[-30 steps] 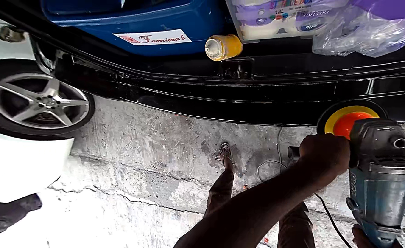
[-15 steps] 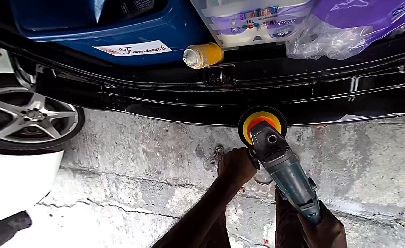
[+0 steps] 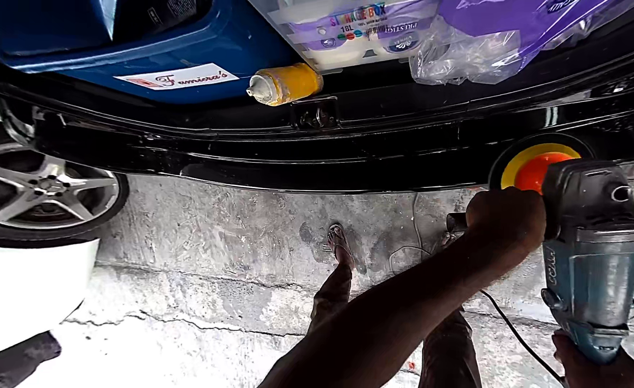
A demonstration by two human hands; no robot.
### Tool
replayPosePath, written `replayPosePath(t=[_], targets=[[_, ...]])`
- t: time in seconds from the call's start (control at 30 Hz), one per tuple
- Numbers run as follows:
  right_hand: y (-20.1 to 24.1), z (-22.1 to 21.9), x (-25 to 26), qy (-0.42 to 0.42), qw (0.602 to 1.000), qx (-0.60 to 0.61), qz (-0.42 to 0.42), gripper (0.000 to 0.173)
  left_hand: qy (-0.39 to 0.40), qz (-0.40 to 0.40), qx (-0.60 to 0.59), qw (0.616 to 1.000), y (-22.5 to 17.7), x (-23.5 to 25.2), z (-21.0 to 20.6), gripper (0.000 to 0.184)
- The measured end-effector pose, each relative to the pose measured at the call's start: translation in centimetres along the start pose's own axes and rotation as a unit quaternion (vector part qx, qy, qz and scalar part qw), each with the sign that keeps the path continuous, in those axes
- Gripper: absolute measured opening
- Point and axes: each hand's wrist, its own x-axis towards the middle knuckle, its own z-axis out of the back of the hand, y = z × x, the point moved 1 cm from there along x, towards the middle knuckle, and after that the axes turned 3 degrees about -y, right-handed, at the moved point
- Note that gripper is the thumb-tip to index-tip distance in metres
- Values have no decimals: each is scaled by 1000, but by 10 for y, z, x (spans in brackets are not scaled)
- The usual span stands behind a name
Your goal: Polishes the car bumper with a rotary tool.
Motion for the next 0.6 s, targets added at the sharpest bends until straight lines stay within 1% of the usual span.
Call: replayPosePath(t=[0.07,0.13,0.2,0.23,0.33,0.4,0.43,0.5,0.6], targets=[[7,2,-1,7,1000,-13,4,45,1,-2,8,1000,1,-1,0,17],[26,-1,-11,36,999,-34,8,46,15,37,9,999,19,-14,0,20],[46,-11,-22,59,996,-43,47,48,26,102,13,994,50,-34,-1,27],[53,-18,-27,69,994,-45,69,48,26,136,10,990,69,-46,-3,27],[68,-43,-38,94,985,-56,133,50,8,221,3,975,123,-81,-13,29],[73,-57,-40,93,979,-69,170,49,-11,260,-1,966,148,-95,-21,29],[74,-60,-40,91,977,-73,180,49,-16,271,-2,962,153,-99,-23,30],[70,-60,-37,86,975,-74,189,49,-19,279,-4,960,150,-99,-25,31],[55,-44,-27,74,980,-72,173,49,-7,258,-14,966,119,-84,-20,31]])
